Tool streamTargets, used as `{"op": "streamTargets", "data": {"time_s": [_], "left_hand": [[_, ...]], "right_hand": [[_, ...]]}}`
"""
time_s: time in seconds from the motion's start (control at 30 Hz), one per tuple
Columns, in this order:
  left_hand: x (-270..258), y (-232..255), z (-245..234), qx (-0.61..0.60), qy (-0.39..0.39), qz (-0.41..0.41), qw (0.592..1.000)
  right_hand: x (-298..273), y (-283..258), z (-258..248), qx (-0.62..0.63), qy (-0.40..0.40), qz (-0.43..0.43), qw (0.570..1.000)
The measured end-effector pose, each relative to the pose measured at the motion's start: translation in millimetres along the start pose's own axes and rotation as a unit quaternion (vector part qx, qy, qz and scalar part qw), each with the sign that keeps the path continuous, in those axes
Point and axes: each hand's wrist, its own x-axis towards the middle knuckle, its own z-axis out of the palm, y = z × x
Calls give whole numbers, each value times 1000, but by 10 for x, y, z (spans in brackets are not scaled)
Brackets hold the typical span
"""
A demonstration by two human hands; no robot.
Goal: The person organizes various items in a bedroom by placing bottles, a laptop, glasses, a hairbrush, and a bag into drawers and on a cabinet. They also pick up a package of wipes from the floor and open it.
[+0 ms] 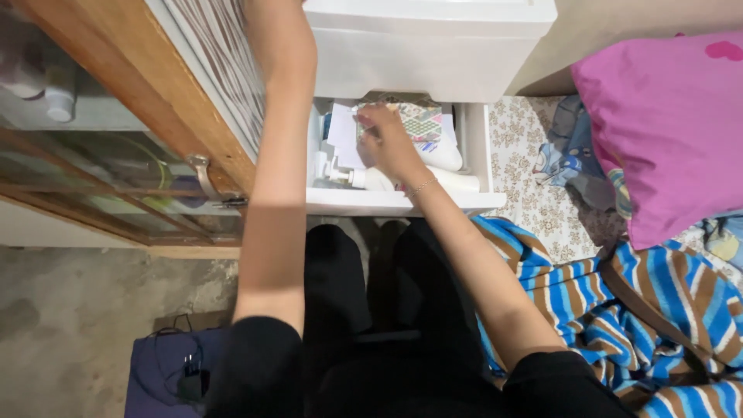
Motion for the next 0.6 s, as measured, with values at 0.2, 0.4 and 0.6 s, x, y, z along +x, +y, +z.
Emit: {"op": "streamTargets", "data": {"time_s": [0.2,0.4,0.6], "left_hand": [[-1447,-46,-411,-45,-57,22,997],[-2151,12,-675,-61,-140,-56,987],[-2054,-497,411,111,-319,-151,929]], "right_hand": [[-253,-473,-703,130,245,7,961],[-522,-467,-1092,106,272,-17,956],[-267,-796,-1360,-47,331,-176,926]]}}
